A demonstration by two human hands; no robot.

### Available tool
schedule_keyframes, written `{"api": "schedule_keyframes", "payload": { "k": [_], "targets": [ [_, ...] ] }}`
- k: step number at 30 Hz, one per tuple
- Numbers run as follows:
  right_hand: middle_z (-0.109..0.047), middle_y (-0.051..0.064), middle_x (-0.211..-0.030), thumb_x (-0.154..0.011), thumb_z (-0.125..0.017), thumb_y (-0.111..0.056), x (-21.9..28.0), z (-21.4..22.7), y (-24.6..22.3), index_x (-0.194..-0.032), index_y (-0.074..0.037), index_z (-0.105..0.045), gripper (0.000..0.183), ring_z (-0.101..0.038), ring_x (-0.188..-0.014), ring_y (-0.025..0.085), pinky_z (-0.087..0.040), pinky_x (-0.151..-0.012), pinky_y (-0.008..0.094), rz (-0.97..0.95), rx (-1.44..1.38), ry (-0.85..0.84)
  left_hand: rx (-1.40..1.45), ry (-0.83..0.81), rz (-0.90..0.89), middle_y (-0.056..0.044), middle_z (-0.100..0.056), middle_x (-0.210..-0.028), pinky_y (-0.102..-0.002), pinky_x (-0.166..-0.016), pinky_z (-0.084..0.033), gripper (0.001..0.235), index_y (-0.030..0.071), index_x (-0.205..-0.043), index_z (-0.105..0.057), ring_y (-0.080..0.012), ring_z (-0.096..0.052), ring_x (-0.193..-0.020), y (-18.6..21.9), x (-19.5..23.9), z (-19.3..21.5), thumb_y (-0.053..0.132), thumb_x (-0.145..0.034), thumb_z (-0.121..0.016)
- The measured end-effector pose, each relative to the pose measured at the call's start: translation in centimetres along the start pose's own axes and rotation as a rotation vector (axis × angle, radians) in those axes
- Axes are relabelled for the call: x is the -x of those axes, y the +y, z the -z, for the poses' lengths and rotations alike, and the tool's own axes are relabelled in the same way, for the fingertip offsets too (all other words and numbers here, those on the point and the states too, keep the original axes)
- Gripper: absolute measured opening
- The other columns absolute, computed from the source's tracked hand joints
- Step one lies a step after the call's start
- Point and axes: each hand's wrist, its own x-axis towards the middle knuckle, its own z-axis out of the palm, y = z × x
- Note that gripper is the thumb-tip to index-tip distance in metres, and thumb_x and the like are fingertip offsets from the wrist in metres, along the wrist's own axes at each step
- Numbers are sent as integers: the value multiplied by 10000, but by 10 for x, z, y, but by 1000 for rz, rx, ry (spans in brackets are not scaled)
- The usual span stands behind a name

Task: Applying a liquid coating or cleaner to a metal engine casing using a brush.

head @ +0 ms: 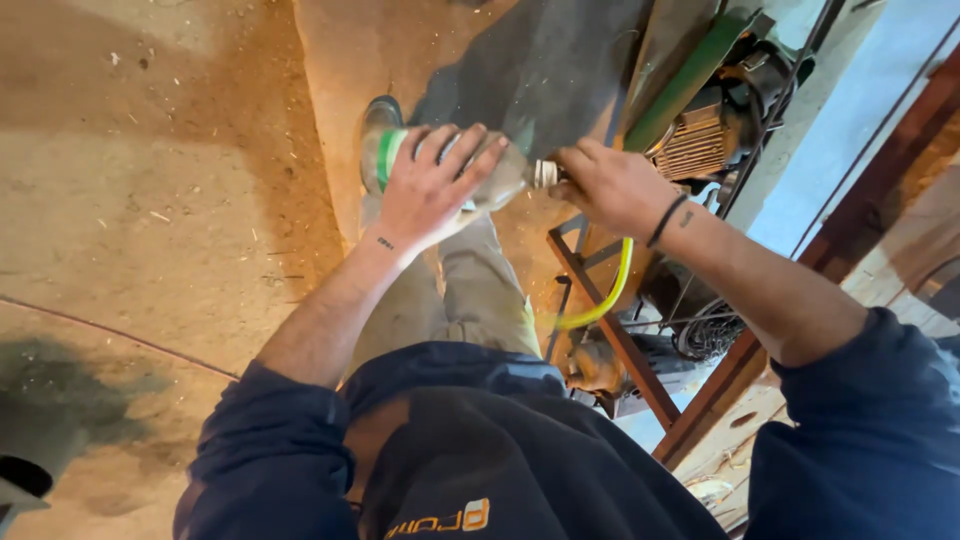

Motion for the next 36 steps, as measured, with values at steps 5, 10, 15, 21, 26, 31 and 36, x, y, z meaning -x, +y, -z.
{"api": "schedule_keyframes", "payload": {
  "k": [5,10,15,21,26,31,36],
  "targets": [
    [-653,184,-1066,-1017,-649,-289,-17,-9,-2,-1238,-23,-623,346,-657,-975,408,-531,-813,484,-50,-184,-8,-100,22,-60,-46,-565,-1482,-491,-1113,-423,812,206,-1544,-510,-272,-558,-1274,-17,2,11,281,-816,-863],
    [-635,172,-1049,-1004,-658,-290,-20,2,-39,-1227,-36,-624,340,-661,-941,390,-539,-763,467,-71,-60,58,82,-62,-7,-79,-585,-1425,-510,-1080,-431,915,165,-1513,-506,-315,-563,-1244,-30,-3,31,354,-706,-893],
    [-639,115,-1095,-998,-650,-240,-11,-8,-35,-1315,-32,-603,382,-695,-905,287,-558,-644,375,92,162,136,398,-434,78,-86,-589,-1394,-462,-995,-466,1073,129,-1498,-478,-325,-565,-1175,-46,-16,36,448,-582,-936],
    [-637,112,-1057,-978,-688,-292,-13,3,-41,-1273,-40,-618,395,-690,-867,285,-560,-642,364,62,151,149,158,-313,-51,-89,-581,-1381,-472,-984,-463,1094,150,-1500,-479,-302,-569,-1191,-33,-15,43,488,-567,-941],
    [-647,110,-1015,-1019,-681,-258,-13,6,-35,-1222,-62,-664,283,-690,-843,305,-556,-670,385,14,63,188,73,-172,-119,-88,-574,-1389,-481,-1011,-453,1077,178,-1505,-488,-303,-563,-1211,-26,-13,39,462,-574,-948],
    [-675,141,-933,-1016,-679,-276,-10,7,-32,-1167,-50,-709,273,-680,-835,351,-542,-703,436,-120,-158,174,101,-101,-107,-86,-567,-1420,-479,-1031,-449,1086,186,-1529,-481,-304,-555,-1225,-14,-15,41,395,-577,-961],
    [-726,110,-793,-984,-633,-381,-7,10,-31,-1110,-77,-710,338,-743,-761,284,-558,-686,405,-372,-553,-79,171,-211,-79,-106,-573,-1380,-498,-999,-458,1079,163,-1493,-490,-340,-563,-1200,-11,-18,40,436,-551,-939]
  ]
}}
